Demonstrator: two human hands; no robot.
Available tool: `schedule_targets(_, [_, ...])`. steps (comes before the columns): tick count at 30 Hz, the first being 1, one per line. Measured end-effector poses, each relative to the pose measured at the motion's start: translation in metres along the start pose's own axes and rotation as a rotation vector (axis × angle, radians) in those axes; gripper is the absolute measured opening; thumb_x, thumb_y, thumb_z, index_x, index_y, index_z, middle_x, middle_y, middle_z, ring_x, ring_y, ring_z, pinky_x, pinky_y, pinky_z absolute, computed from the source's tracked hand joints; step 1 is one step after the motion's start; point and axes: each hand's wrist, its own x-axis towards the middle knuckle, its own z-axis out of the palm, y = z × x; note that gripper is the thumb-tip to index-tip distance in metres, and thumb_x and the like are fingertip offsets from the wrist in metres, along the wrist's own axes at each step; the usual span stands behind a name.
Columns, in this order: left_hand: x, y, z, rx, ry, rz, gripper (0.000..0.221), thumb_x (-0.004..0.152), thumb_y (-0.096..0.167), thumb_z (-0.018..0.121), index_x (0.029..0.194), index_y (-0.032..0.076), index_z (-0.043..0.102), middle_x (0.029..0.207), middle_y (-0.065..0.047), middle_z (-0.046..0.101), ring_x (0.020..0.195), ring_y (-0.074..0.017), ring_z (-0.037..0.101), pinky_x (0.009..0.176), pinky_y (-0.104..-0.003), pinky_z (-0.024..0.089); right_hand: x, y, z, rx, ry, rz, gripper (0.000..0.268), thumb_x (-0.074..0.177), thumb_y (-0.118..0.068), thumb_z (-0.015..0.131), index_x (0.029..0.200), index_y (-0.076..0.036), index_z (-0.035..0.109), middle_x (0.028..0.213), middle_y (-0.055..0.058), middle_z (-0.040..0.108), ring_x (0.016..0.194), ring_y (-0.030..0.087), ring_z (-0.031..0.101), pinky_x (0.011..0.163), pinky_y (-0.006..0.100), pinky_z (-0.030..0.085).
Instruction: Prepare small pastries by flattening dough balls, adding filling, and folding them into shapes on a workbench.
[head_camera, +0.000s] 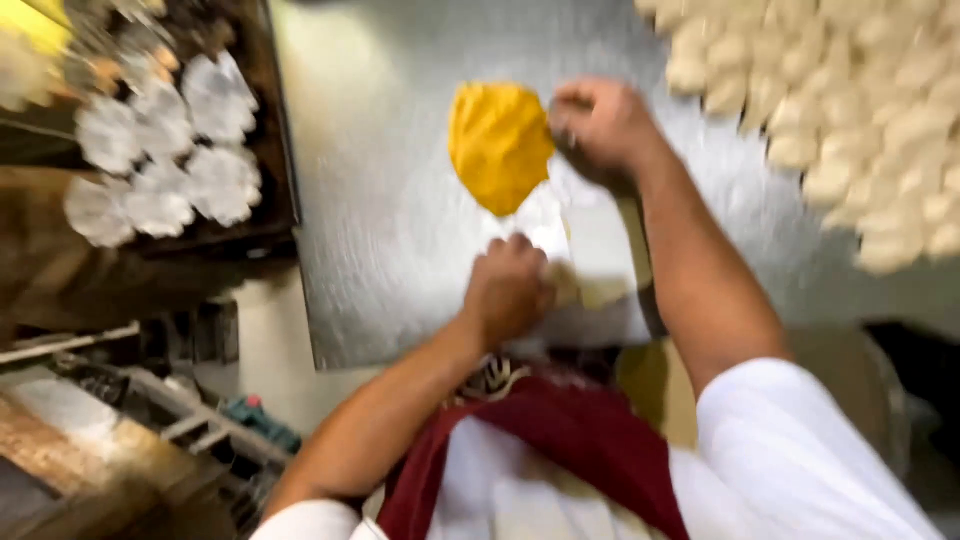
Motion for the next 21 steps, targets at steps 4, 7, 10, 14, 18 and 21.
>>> schedule_targets(4, [0.005,-0.004,-0.024,-0.368,-0.419,-0.201,0.028,0.078,0.023,0.079,0.098,0.019,0.060,0.089,-0.009,0.068,0.088,-0.0356,0.072,0.082,-0.045,0.057,0.015,-0.035,0.002,-0.082,-0.173,0.131,0.045,0.081,-0.046,0.082,0.116,-0.018,0.077,0.108,0.007,0.077,0.109,0.032,0.070,0.097,0.045,0.055])
schedule_targets(7, [0.007,-0.010,-0.076,-0.677,-0.556,-0.734,0.057,0.075,0.021,0.087,0.126,0.021,0.061,0.112,-0.015,0.073,0.106,-0.0373,0.071,0.088,-0.044,0.056,0.020,-0.026,0.012,-0.051,-0.142,0.186,0.050,0.074,-0.048,0.086,0.116,-0.020,0.077,0.099,0.001,0.077,0.102,0.025,0.072,0.094,0.041,0.057])
schedule_targets(10, [-0.008,-0.033,-0.085,-1.043,-0.348,-1.084,0.069,0.075,0.009,0.085,0.139,0.004,0.057,0.119,-0.019,0.067,0.104,-0.0308,0.070,0.091,-0.040,0.059,0.032,-0.017,0.025,-0.067,-0.086,0.194,0.043,0.072,-0.042,0.086,0.108,-0.021,0.078,0.087,-0.001,0.075,0.092,0.023,0.074,0.087,0.040,0.059])
schedule_targets(14, [-0.032,-0.057,-0.083,-1.535,-0.165,-1.210,0.049,0.087,-0.008,0.064,0.135,-0.013,0.055,0.115,-0.019,0.068,0.095,-0.0247,0.073,0.089,-0.040,0.063,0.051,0.030,0.038,-0.126,-0.023,0.234,0.021,0.070,-0.042,0.087,0.088,-0.035,0.080,0.085,-0.011,0.076,0.086,0.014,0.075,0.078,0.030,0.062])
schedule_targets(18, [-0.031,-0.068,-0.081,-1.394,-0.146,-1.164,0.042,0.092,-0.003,0.068,0.130,-0.016,0.057,0.110,-0.022,0.072,0.086,-0.0258,0.076,0.075,-0.042,0.067,0.025,0.036,0.004,-0.220,0.038,0.134,0.027,0.076,-0.040,0.085,0.101,-0.031,0.080,0.100,-0.005,0.076,0.097,0.019,0.072,0.084,0.033,0.059])
schedule_targets(21, [-0.024,-0.083,-0.061,-1.308,-0.047,-1.191,0.038,0.091,0.000,0.073,0.125,-0.015,0.063,0.096,-0.025,0.069,0.075,-0.0280,0.074,0.070,-0.043,0.068,-0.032,-0.029,-0.007,0.418,0.056,0.339,0.038,0.092,-0.013,0.079,0.127,-0.005,0.067,0.110,0.020,0.074,0.078,0.024,0.077,0.062,0.029,0.066])
